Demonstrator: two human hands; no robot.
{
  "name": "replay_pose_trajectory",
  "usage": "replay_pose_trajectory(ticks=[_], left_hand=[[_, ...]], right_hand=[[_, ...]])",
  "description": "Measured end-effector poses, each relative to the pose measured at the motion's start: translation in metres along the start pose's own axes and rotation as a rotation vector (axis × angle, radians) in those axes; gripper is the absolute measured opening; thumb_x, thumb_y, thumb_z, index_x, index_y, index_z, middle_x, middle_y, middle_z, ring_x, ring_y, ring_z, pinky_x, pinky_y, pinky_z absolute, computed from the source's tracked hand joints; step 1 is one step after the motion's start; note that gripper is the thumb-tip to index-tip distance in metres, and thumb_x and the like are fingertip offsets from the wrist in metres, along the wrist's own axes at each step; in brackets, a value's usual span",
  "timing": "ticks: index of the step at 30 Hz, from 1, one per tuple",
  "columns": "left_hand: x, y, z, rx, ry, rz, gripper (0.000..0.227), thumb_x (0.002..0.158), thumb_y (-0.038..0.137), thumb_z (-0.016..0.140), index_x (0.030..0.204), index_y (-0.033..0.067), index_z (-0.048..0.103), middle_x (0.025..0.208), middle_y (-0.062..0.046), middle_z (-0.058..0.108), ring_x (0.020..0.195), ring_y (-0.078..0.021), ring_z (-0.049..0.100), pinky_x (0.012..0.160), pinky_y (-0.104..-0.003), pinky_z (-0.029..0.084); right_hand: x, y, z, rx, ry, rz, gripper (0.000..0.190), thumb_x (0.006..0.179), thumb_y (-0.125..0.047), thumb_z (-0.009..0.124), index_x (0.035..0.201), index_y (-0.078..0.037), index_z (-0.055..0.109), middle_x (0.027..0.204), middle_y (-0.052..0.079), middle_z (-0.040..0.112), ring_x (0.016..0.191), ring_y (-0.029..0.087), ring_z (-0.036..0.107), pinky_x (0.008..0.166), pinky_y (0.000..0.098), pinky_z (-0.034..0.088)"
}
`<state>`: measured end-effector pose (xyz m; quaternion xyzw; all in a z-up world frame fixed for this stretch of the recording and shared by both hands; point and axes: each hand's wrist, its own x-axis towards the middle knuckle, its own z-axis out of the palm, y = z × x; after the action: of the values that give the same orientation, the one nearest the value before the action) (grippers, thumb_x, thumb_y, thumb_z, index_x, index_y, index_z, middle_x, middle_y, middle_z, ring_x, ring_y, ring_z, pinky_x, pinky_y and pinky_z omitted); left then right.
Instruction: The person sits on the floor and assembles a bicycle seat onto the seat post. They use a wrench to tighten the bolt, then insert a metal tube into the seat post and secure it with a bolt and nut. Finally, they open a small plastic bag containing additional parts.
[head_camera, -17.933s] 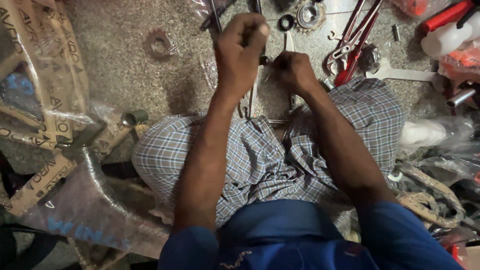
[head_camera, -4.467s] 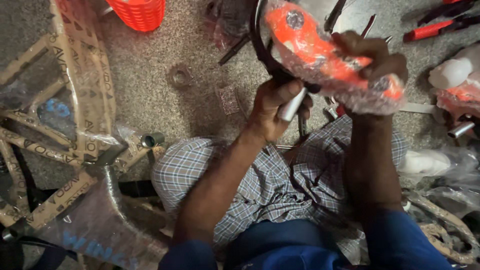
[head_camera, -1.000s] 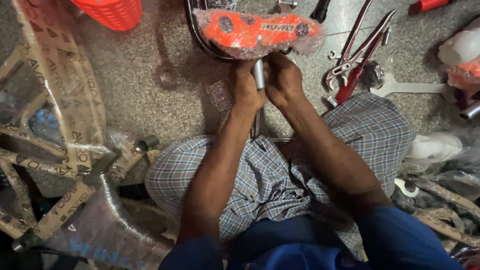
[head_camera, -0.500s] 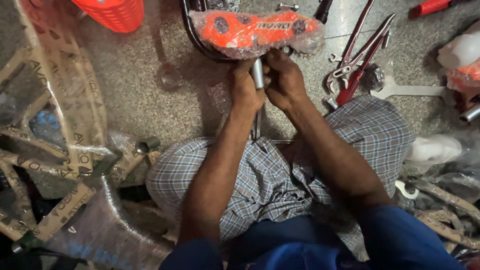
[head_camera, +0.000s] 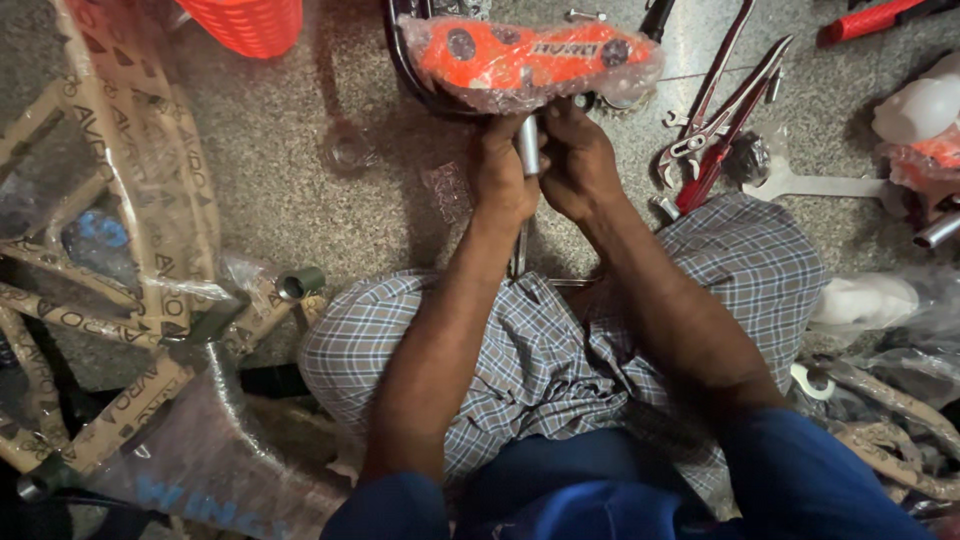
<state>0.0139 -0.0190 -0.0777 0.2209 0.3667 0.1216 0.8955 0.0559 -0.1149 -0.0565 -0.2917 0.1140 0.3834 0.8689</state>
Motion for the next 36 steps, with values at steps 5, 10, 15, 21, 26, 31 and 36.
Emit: replay_pose_trajectory(ticks=[5,10,15,21,26,31,36], left_hand=[[-0.006,0.003,0.005,0.015,-0.020,-0.036,0.026,0.083,0.029,0.074,0.092,0.0061,0.066,0.068,-0.005,0.063,0.047,-0.0159,0.058,0.036,-0.029,0.043],[-0.010,0.007,0.008,0.059,-0.018,0.032,0.023,0.086,0.027,0.073,0.093,0.0060,0.065,0.069,-0.004,0.061,0.048,-0.0151,0.057,0.036,-0.029,0.042],[-0.007,0.002,0.006,0.097,0.090,0.216,0.022,0.088,0.018,0.077,0.097,0.0009,0.067,0.077,-0.005,0.064,0.056,-0.0150,0.059,0.044,-0.029,0.046],[-0.001,-0.001,0.008,0.010,0.035,0.377,0.025,0.090,0.008,0.077,0.108,-0.0073,0.070,0.101,-0.013,0.074,0.079,-0.0208,0.073,0.067,-0.034,0.060],[0.005,0.005,0.011,0.099,0.152,0.316,0.025,0.082,0.013,0.078,0.101,-0.0016,0.069,0.090,-0.009,0.074,0.064,-0.0212,0.073,0.054,-0.034,0.061],[0.000,0.009,0.011,0.124,0.084,0.396,0.029,0.090,0.022,0.079,0.102,-0.0028,0.071,0.091,-0.009,0.074,0.067,-0.0174,0.069,0.056,-0.031,0.059],[-0.002,0.013,0.016,0.097,0.079,0.388,0.031,0.089,0.025,0.079,0.104,-0.0012,0.070,0.090,-0.009,0.074,0.069,-0.0181,0.071,0.057,-0.030,0.058]], right_hand=[[0.001,-0.005,-0.004,-0.034,-0.042,0.053,0.008,0.107,-0.010,0.057,0.114,-0.009,0.053,0.087,0.000,0.055,0.071,0.011,0.051,0.054,0.0249,0.039],[-0.004,-0.006,0.009,-0.127,0.083,0.058,0.010,0.106,-0.017,0.056,0.111,-0.009,0.054,0.081,0.001,0.055,0.062,0.011,0.049,0.050,0.0254,0.038],[-0.012,-0.004,0.016,-0.411,0.102,-0.081,0.020,0.103,-0.013,0.062,0.118,-0.001,0.066,0.092,0.006,0.068,0.071,0.015,0.060,0.060,0.0295,0.048],[-0.023,-0.047,-0.014,-1.295,0.006,-0.245,0.020,0.096,-0.011,0.071,0.113,0.000,0.071,0.096,0.011,0.076,0.080,0.019,0.071,0.068,0.0316,0.057],[-0.045,-0.047,-0.075,-2.176,-0.205,-0.345,0.022,0.079,-0.018,0.073,0.099,-0.008,0.076,0.093,0.019,0.073,0.082,0.040,0.069,0.072,0.0490,0.055],[-0.038,-0.012,-0.112,-2.345,-0.200,-0.241,0.014,0.084,-0.015,0.065,0.094,-0.009,0.072,0.098,0.018,0.067,0.089,0.042,0.066,0.075,0.0509,0.054],[-0.032,-0.007,-0.107,-2.137,-0.195,-0.308,0.014,0.089,-0.015,0.063,0.098,-0.008,0.071,0.101,0.020,0.065,0.089,0.043,0.064,0.079,0.0508,0.053]])
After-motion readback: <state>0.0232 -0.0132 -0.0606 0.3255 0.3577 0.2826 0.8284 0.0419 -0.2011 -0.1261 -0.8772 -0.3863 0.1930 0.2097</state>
